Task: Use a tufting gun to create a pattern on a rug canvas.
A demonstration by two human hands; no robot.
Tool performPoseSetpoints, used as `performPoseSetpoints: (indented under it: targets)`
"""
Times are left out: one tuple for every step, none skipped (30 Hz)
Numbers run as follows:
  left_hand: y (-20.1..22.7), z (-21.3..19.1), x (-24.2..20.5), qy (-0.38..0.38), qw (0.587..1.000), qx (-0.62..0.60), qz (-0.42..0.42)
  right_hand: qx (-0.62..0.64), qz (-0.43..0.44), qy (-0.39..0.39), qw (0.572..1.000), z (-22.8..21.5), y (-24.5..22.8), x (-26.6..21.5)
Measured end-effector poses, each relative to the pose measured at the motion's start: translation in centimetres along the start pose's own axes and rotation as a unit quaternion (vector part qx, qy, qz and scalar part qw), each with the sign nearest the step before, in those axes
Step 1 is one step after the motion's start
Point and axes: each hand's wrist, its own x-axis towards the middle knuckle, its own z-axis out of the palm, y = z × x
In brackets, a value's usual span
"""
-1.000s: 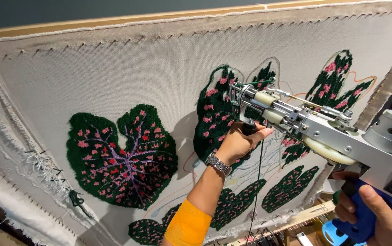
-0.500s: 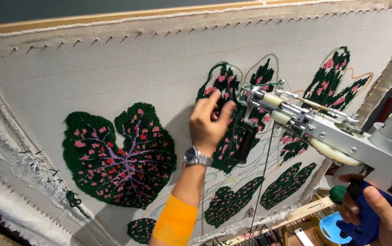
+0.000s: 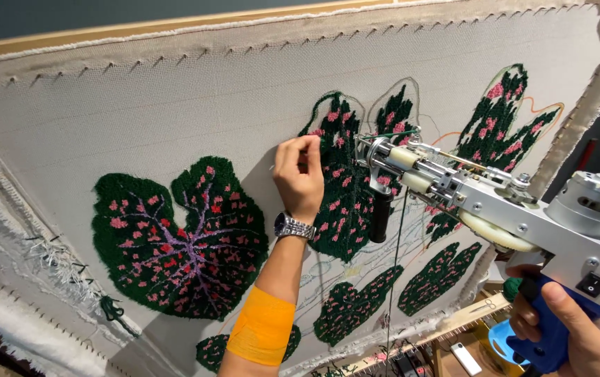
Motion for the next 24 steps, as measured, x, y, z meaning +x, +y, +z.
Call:
performPoseSetpoints:
  targets:
    - [-0.1,-0.2,-0.2,-0.001,1.0,0.0,-0.001,0.0,0.001,0.001,1.0,0.6,-0.3,-0.3]
    - [-0.3,-0.5,-0.3,-0.016,1.0,0.0,-0.027,-0.015,-0.017,0.004,1.0,1.3,-0.6,-0.5]
    - [-0.4,-0.7,-0.4,-0.032,0.998,0.001,-0.052,-0.029,-0.034,0.007,0.999,1.9,-0.9,-0.8]
    - [-0.2,-0.9,-0.5,-0.032,0.998,0.001,-0.052,-0.029,-0.034,0.007,0.999,2.2,-1.1,-0.9]
    - [0.1,-1.1,-0.6,-0.062,0.997,0.011,-0.055,-0.032,-0.045,-0.002,0.998,2.4,-1.3,-1.0]
    - [0.3,-1.3,-0.7,-0.093,0.994,0.02,-0.057,-0.034,-0.057,-0.012,0.998,2.7,-1.4,-1.1]
    - [0.6,-1.3,-1.0,-0.093,0.994,0.02,-0.057,-0.034,-0.057,-0.012,0.998,2.8,-1.4,-1.0]
    - [1.0,-1.4,-1.4,-0.099,0.994,0.001,-0.039,-0.032,-0.066,-0.026,0.997,2.9,-1.4,-1.0]
    - [1.4,-1.4,-1.8,-0.105,0.994,-0.019,-0.021,-0.029,-0.075,-0.04,0.996,3.0,-1.4,-1.0]
    - [1.5,-1.3,-2.7,-0.106,0.994,-0.02,-0.022,-0.03,-0.075,-0.039,0.996,3.3,-1.5,-1.1]
    - [1.7,-1.2,-3.7,-0.135,0.985,-0.076,-0.072,-0.028,-0.071,-0.037,0.996,3.6,-1.7,-1.1]
    - [1.9,-1.2,-4.6,-0.164,0.97,-0.131,-0.122,-0.027,-0.067,-0.036,0.997,3.9,-1.8,-1.2]
    - [1.6,-0.9,-5.7,-0.165,0.97,-0.131,-0.123,-0.027,-0.066,-0.035,0.997,4.3,-1.9,-1.3]
    - [1.4,-0.7,-6.6,-0.218,0.946,-0.154,-0.183,-0.036,-0.056,-0.019,0.998,4.7,-2.1,-1.4]
    - [1.1,-0.5,-7.6,-0.271,0.915,-0.175,-0.241,-0.046,-0.045,-0.002,0.998,5.2,-2.3,-1.4]
    - [0.9,0.1,-8.3,-0.27,0.916,-0.176,-0.24,-0.046,-0.046,-0.002,0.998,5.4,-2.3,-1.4]
    - [0.8,0.6,-9.0,-0.292,0.882,-0.237,-0.285,-0.051,-0.045,0.004,0.998,5.5,-2.3,-1.3]
    - [0.6,1.1,-9.8,-0.311,0.841,-0.295,-0.33,-0.055,-0.043,0.01,0.997,5.7,-2.3,-1.3]
    - [0.5,1.4,-10.3,-0.311,0.841,-0.296,-0.331,-0.056,-0.043,0.01,0.997,5.9,-2.3,-1.3]
    - [0.3,1.8,-10.7,-0.307,0.823,-0.343,-0.333,-0.055,-0.053,0.001,0.997,6.0,-2.3,-1.3]
    - [0.1,2.2,-11.2,-0.303,0.803,-0.39,-0.335,-0.055,-0.064,-0.007,0.996,6.1,-2.3,-1.3]
    - [0.2,2.3,-11.5,-0.303,0.802,-0.39,-0.336,-0.055,-0.063,-0.007,0.996,6.3,-2.4,-1.4]
    - [0.3,2.3,-11.7,-0.314,0.811,-0.345,-0.353,-0.061,-0.064,-0.006,0.996,6.5,-2.5,-1.6]
    - [0.3,2.5,-11.9,-0.324,0.818,-0.299,-0.369,-0.065,-0.067,-0.006,0.996,6.8,-2.6,-1.6]
